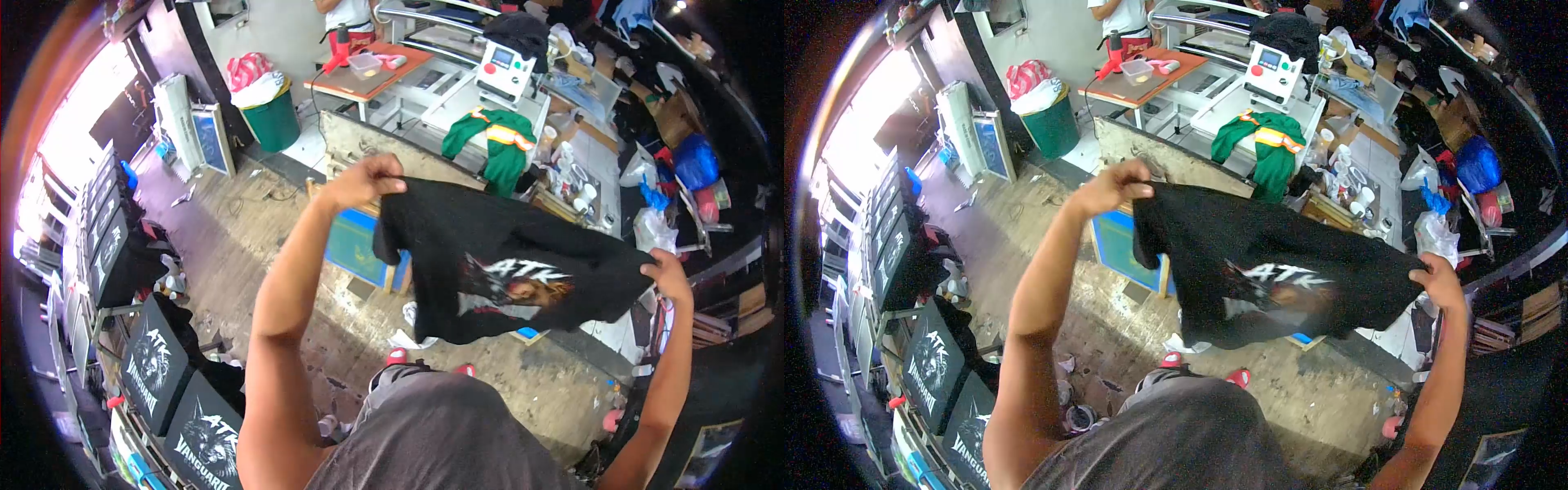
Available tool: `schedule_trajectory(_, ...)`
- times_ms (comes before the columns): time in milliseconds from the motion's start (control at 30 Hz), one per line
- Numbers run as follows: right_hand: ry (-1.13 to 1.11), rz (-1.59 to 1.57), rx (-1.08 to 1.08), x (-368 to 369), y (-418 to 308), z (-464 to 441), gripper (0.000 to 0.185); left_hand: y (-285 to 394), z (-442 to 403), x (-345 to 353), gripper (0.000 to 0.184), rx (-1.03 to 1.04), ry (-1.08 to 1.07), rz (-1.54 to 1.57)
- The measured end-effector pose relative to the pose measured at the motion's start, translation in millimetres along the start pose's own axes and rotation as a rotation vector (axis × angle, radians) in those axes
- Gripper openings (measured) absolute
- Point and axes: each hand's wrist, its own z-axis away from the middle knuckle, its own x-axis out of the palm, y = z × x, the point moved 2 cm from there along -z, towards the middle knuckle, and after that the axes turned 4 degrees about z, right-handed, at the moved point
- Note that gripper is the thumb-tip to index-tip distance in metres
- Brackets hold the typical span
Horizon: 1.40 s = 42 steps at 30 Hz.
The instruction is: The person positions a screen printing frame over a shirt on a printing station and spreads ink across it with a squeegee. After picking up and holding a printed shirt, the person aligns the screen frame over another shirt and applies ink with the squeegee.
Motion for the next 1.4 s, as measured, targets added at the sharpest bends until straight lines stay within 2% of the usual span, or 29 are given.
schedule_trajectory(33, 0.1, -0.008, -0.143, 10, -3, -8, 0.009, 1, 4, -18, 0.014, -0.014, 0.008, -0.067)
schedule_trajectory(100, 0.135, -0.112, -0.15, 23, -30, -17, 0.009, 21, 22, -43, 0.013, -0.101, 0.042, -0.188)
schedule_trajectory(133, 0.179, -0.224, -0.146, 29, -40, -21, 0.009, 21, 26, -57, 0.011, -0.058, 0.095, -0.24)
schedule_trajectory(200, 0.157, -0.191, -0.128, 36, -52, -32, 0.011, 23, 36, -82, 0.011, -0.048, 0.135, -0.213)
schedule_trajectory(267, 0.091, -0.192, -0.259, 47, -64, -45, 0.012, 26, 42, -105, 0.013, -0.155, 0.175, -0.334)
schedule_trajectory(333, 0.037, -0.324, -0.279, 51, -75, -58, 0.014, 32, 48, -118, 0.012, -0.117, 0.214, -0.368)
schedule_trajectory(433, 0.038, -0.291, -0.31, 54, -98, -67, 0.014, 34, 56, -136, 0.01, -0.033, 0.262, -0.472)
schedule_trajectory(500, 0.014, -0.502, -0.365, 62, -110, -75, 0.016, 40, 63, -142, 0.008, -0.13, 0.366, -0.352)
schedule_trajectory(600, -0.058, -0.399, -0.396, 95, -111, -86, 0.021, 22, 77, -156, 0.01, -0.238, 0.385, -0.676)
schedule_trajectory(700, -0.063, -0.471, -0.418, 131, -107, -110, 0.018, 22, 80, -151, 0.008, -0.323, 0.438, -0.739)
schedule_trajectory(733, -0.052, -0.452, -0.432, 142, -108, -117, 0.018, 18, 79, -153, 0.008, -0.319, 0.433, -0.748)
schedule_trajectory(833, -0.024, -0.473, -0.42, 164, -130, -127, 0.017, 3, 68, -162, 0.006, -0.378, 0.689, -0.308)
schedule_trajectory(867, -0.017, -0.474, -0.417, 173, -137, -133, 0.017, -10, 62, -173, 0.006, -0.373, 0.683, -0.309)
schedule_trajectory(933, 0.067, -0.46, -0.359, 199, -147, -143, 0.016, -55, 56, -211, 0.01, -0.156, 0.709, -0.331)
schedule_trajectory(1000, 0.191, -0.354, -0.456, 227, -156, -160, 0.015, -76, 45, -240, 0.011, -0.179, 0.685, -0.442)
schedule_trajectory(1067, 0.117, -0.416, -0.298, 245, -175, -166, 0.018, -77, 29, -252, 0.013, -0.145, 0.686, -0.695)
schedule_trajectory(1100, 0.124, -0.417, -0.284, 254, -183, -168, 0.018, -91, 24, -275, 0.015, -0.104, 0.663, -0.618)
schedule_trajectory(1133, 0.113, -0.495, -0.138, 263, -188, -170, 0.018, -91, 16, -287, 0.016, 0.033, 0.653, -0.703)
schedule_trajectory(1167, 0.109, -0.573, 0.008, 267, -200, -174, 0.017, -98, 8, -307, 0.014, -0.022, 0.634, -0.564)
schedule_trajectory(1200, 0.124, -0.574, 0.031, 269, -215, -177, 0.017, -105, -2, -327, 0.012, -0.081, 0.61, -0.422)
schedule_trajectory(1267, 0.248, -0.954, 0.319, 263, -249, -182, 0.017, -104, -30, -351, 0.011, -0.12, 0.541, -0.34)
schedule_trajectory(1300, 0.405, -0.985, 0.219, 261, -262, -193, 0.016, -98, -50, -356, 0.012, -0.128, 0.539, -0.361)
schedule_trajectory(1333, 0.419, -0.981, 0.239, 257, -270, -208, 0.016, -103, -73, -370, 0.012, -0.126, 0.517, -0.352)
schedule_trajectory(1400, 0.629, -0.712, 0.114, 229, -277, -250, 0.015, -114, -132, -397, 0.012, -0.072, 0.524, -0.367)
